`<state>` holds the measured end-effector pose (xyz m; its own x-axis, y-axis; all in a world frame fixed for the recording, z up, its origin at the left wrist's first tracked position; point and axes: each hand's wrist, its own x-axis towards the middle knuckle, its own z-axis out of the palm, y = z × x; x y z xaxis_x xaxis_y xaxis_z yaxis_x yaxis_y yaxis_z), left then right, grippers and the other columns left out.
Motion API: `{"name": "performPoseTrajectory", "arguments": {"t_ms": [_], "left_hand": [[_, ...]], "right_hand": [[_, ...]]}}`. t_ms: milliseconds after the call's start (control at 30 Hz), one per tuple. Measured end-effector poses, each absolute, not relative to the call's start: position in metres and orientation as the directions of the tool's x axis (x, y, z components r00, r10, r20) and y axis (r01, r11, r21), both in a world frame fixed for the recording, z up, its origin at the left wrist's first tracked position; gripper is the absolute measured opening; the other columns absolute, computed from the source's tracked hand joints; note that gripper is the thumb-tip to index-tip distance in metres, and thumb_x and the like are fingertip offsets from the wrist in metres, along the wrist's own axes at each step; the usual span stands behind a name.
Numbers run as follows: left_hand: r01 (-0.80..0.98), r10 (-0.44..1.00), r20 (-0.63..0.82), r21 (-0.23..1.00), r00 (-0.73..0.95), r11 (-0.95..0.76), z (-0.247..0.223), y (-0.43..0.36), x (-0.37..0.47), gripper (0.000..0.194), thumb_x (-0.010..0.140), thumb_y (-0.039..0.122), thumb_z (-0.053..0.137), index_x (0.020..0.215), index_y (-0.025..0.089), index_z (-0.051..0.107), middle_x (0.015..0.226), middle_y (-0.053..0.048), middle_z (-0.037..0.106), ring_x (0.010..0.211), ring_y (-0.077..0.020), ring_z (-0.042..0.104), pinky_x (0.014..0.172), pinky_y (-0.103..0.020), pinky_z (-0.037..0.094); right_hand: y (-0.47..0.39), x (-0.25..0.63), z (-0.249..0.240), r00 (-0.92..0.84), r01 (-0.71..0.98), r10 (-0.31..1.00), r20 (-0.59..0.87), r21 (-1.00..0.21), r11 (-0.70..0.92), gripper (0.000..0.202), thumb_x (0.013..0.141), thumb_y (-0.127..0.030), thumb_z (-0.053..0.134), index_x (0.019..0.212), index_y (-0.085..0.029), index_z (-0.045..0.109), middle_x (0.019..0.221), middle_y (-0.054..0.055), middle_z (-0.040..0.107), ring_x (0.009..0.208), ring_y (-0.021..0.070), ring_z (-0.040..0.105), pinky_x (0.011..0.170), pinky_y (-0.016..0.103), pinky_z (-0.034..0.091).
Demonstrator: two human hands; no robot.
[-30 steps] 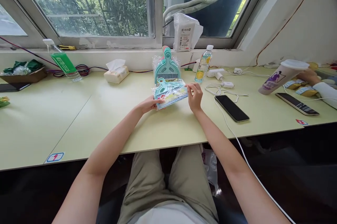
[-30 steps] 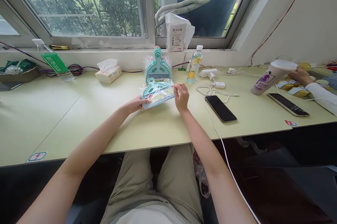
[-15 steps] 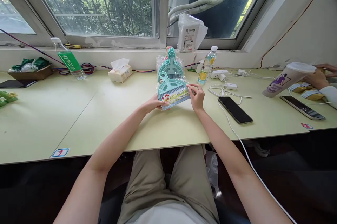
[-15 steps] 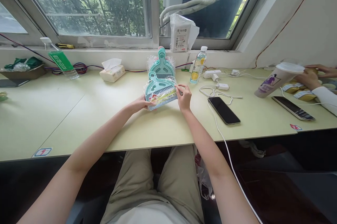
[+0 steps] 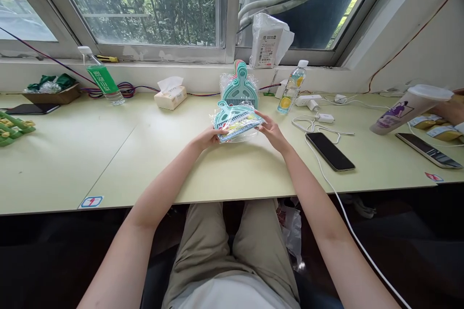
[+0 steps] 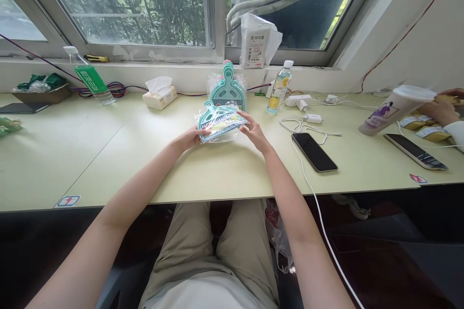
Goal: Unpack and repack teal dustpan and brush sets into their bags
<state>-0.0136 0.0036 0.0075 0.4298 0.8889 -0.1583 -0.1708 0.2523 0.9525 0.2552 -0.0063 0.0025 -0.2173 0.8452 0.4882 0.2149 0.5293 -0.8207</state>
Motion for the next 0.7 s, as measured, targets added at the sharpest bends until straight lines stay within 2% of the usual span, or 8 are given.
{"name": "performPoseTrajectory", "arguments": {"t_ms": [167, 267, 367, 433, 533, 633, 700], "left_hand": [[-0.158, 0.881, -0.151, 0.957, 0.448, 0.245, 0.004, 0.009, -0.022, 0.042, 0.070, 0.018, 0.078, 0.108, 0.013, 0.062, 0.093, -0.007, 0.072, 0.070, -0.0130, 0.068, 0.068, -0.024, 0.058], [-0.170, 0.876, -0.130, 0.958, 0.464, 0.232, 0.007, 0.008, -0.025, 0.039, 0.072, 0.019, 0.077, 0.108, 0.014, 0.063, 0.094, -0.006, 0.072, 0.071, -0.0132, 0.068, 0.068, -0.024, 0.059], [-0.167, 0.882, -0.134, 0.958, 0.452, 0.232, 0.010, 0.006, -0.026, 0.039, 0.071, 0.017, 0.078, 0.107, 0.014, 0.062, 0.090, -0.005, 0.072, 0.071, -0.0138, 0.068, 0.066, -0.024, 0.059], [-0.148, 0.889, -0.143, 0.962, 0.435, 0.227, 0.010, 0.006, -0.025, 0.041, 0.069, 0.016, 0.079, 0.106, 0.013, 0.061, 0.089, -0.006, 0.072, 0.071, -0.0145, 0.069, 0.067, -0.024, 0.060], [-0.118, 0.873, -0.159, 0.964, 0.462, 0.238, 0.005, 0.008, -0.025, 0.045, 0.066, 0.016, 0.081, 0.105, 0.012, 0.061, 0.095, -0.008, 0.072, 0.075, -0.0166, 0.070, 0.071, -0.028, 0.062], [-0.089, 0.837, -0.186, 0.959, 0.514, 0.268, 0.000, 0.012, -0.025, 0.048, 0.063, 0.018, 0.084, 0.106, 0.013, 0.061, 0.100, -0.010, 0.071, 0.078, -0.0187, 0.071, 0.073, -0.032, 0.063], [-0.064, 0.828, -0.202, 0.960, 0.523, 0.274, -0.002, 0.014, -0.027, 0.048, 0.062, 0.019, 0.085, 0.104, 0.013, 0.062, 0.099, -0.009, 0.072, 0.077, -0.0189, 0.071, 0.073, -0.032, 0.063]], "right_hand": [[-0.007, 0.262, 0.007, -0.300, 0.067, 0.855, 0.424, -0.884, 0.462, 0.095, 0.067, -0.075, 0.066, 0.148, -0.034, 0.038, 0.156, 0.007, 0.037, 0.123, 0.0250, 0.056, 0.101, 0.040, 0.049], [-0.009, 0.266, 0.012, -0.313, 0.067, 0.862, 0.399, -0.896, 0.439, 0.094, 0.068, -0.073, 0.067, 0.149, -0.037, 0.035, 0.157, 0.007, 0.036, 0.121, 0.0240, 0.057, 0.102, 0.041, 0.048], [-0.013, 0.267, 0.015, -0.338, 0.119, 0.865, 0.371, -0.895, 0.430, 0.090, 0.069, -0.062, 0.075, 0.147, -0.041, 0.037, 0.156, 0.004, 0.038, 0.123, 0.0247, 0.056, 0.102, 0.044, 0.049], [-0.015, 0.265, 0.014, -0.332, 0.184, 0.862, 0.384, -0.870, 0.458, 0.077, 0.070, -0.055, 0.077, 0.140, -0.041, 0.048, 0.154, 0.002, 0.040, 0.129, 0.0264, 0.052, 0.104, 0.046, 0.046], [-0.013, 0.257, 0.007, -0.247, 0.319, 0.845, 0.474, -0.784, 0.533, 0.043, 0.075, -0.051, 0.075, 0.114, -0.035, 0.071, 0.151, 0.001, 0.043, 0.139, 0.0289, 0.041, 0.112, 0.050, 0.037], [-0.008, 0.251, 0.000, -0.164, 0.395, 0.793, 0.587, -0.697, 0.598, 0.025, 0.080, -0.051, 0.070, 0.094, -0.032, 0.078, 0.148, 0.001, 0.047, 0.142, 0.0295, 0.036, 0.116, 0.052, 0.030], [-0.006, 0.248, -0.002, -0.180, 0.391, 0.776, 0.604, -0.680, 0.620, 0.025, 0.084, -0.051, 0.066, 0.093, -0.032, 0.079, 0.144, 0.002, 0.052, 0.139, 0.0289, 0.041, 0.115, 0.052, 0.032]]}}
